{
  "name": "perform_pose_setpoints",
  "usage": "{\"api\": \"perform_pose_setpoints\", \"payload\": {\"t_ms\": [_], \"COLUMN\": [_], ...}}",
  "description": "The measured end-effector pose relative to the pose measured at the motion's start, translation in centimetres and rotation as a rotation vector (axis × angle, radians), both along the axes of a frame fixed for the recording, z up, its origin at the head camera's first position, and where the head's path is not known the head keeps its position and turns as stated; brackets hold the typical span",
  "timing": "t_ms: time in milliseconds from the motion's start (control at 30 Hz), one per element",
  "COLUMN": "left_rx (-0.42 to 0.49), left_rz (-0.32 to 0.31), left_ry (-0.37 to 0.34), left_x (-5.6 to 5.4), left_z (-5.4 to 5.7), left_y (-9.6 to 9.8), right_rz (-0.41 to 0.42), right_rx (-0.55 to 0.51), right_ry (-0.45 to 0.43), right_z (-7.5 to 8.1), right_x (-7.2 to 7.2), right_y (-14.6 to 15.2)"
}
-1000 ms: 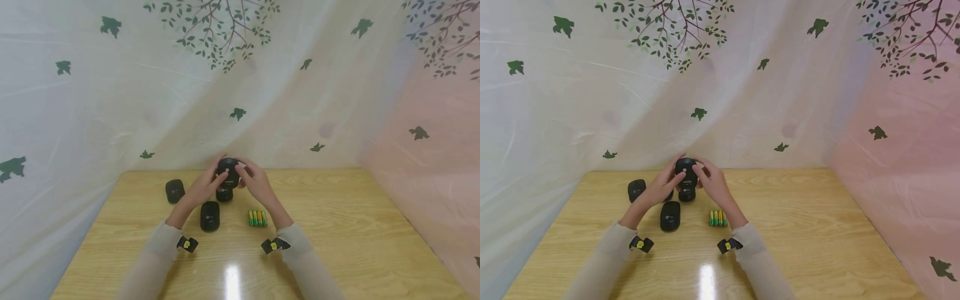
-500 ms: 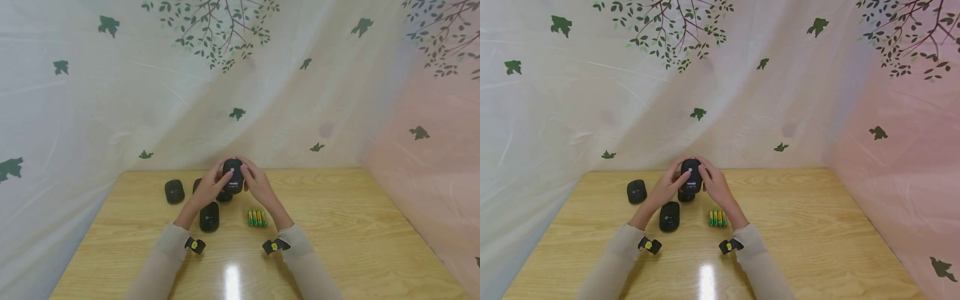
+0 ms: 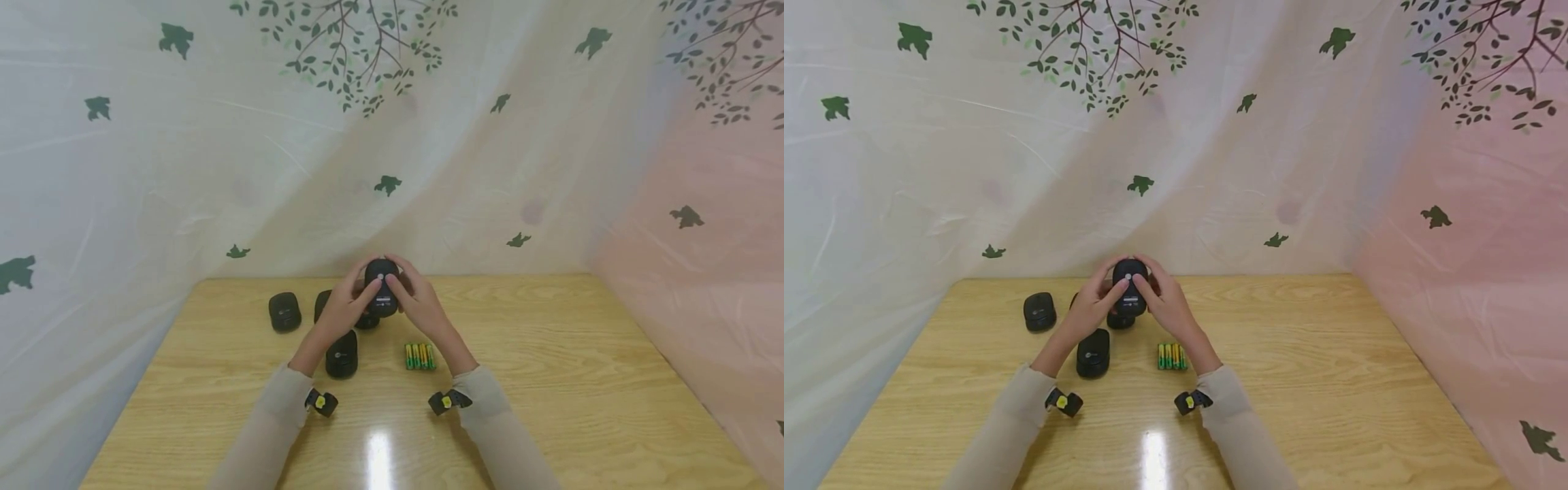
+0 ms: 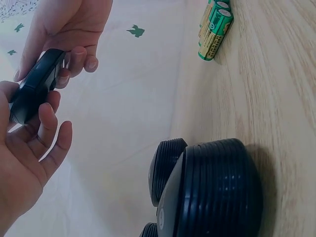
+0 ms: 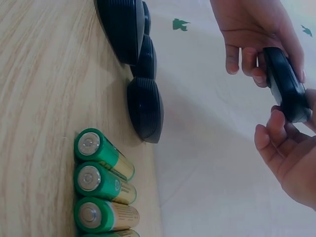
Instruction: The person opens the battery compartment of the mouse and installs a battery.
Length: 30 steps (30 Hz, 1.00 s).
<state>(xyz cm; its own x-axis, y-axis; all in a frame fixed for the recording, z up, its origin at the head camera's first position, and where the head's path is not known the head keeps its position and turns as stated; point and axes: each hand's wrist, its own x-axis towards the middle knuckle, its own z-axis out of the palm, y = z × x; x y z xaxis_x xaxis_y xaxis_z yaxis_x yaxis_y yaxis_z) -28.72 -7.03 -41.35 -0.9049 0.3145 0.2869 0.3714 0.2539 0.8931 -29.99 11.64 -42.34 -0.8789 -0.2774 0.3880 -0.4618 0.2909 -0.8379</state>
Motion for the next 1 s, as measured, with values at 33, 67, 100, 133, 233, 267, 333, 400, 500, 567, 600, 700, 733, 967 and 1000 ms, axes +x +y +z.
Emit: {"api": "perform_pose_setpoints", "payload": {"t_ms": [33, 67, 100, 133, 233, 267, 333, 400, 500, 567, 600, 700, 733, 967, 1000], "left_rx": [0.001, 0.003, 0.004, 0.006, 0.014, 0.016, 0.022, 0.029, 0.035, 0.039, 0.038, 0.047, 0.051, 0.075, 0.075], "left_rz": [0.002, 0.004, 0.007, 0.011, 0.021, 0.023, 0.025, 0.025, 0.028, 0.029, 0.032, 0.028, 0.025, 0.016, 0.016], "left_ry": [-0.003, -0.004, -0.005, -0.007, -0.001, 0.003, 0.013, 0.022, 0.042, 0.056, 0.065, 0.080, 0.084, 0.095, 0.097], "left_x": [0.0, 0.0, 0.0, -0.1, -0.4, -0.4, -0.6, -0.6, -0.7, -0.7, -0.7, -0.7, -0.8, -0.7, -0.7], "left_z": [0.0, 0.0, -0.1, -0.3, -0.7, -0.8, -1.0, -1.1, -1.2, -1.2, -1.3, -1.3, -1.4, -1.4, -1.4], "left_y": [0.0, 0.0, 0.1, 0.1, 0.1, 0.1, 0.1, 0.2, 0.2, 0.3, 0.4, 0.5, 0.6, 0.8, 0.8], "right_rz": [-0.001, -0.002, -0.003, -0.004, -0.009, -0.014, -0.022, -0.032, -0.046, -0.055, -0.058, -0.059, -0.058, -0.062, -0.065], "right_rx": [-0.002, -0.004, -0.004, -0.004, -0.004, -0.001, 0.004, 0.009, 0.012, 0.014, 0.015, 0.008, 0.004, -0.015, -0.015], "right_ry": [0.009, 0.017, 0.026, 0.033, 0.050, 0.056, 0.068, 0.083, 0.104, 0.118, 0.124, 0.132, 0.131, 0.146, 0.149], "right_z": [0.0, -0.1, 0.0, 0.0, -0.1, -0.1, -0.2, -0.2, -0.3, -0.3, -0.3, -0.3, -0.3, -0.1, -0.1], "right_x": [0.0, 0.0, 0.0, 0.1, 0.1, 0.1, 0.1, 0.1, 0.1, 0.1, 0.1, 0.2, 0.2, 0.3, 0.3], "right_y": [0.0, -0.1, -0.1, -0.1, -0.2, -0.2, -0.2, -0.3, -0.4, -0.4, -0.4, -0.5, -0.5, -0.7, -0.7]}}
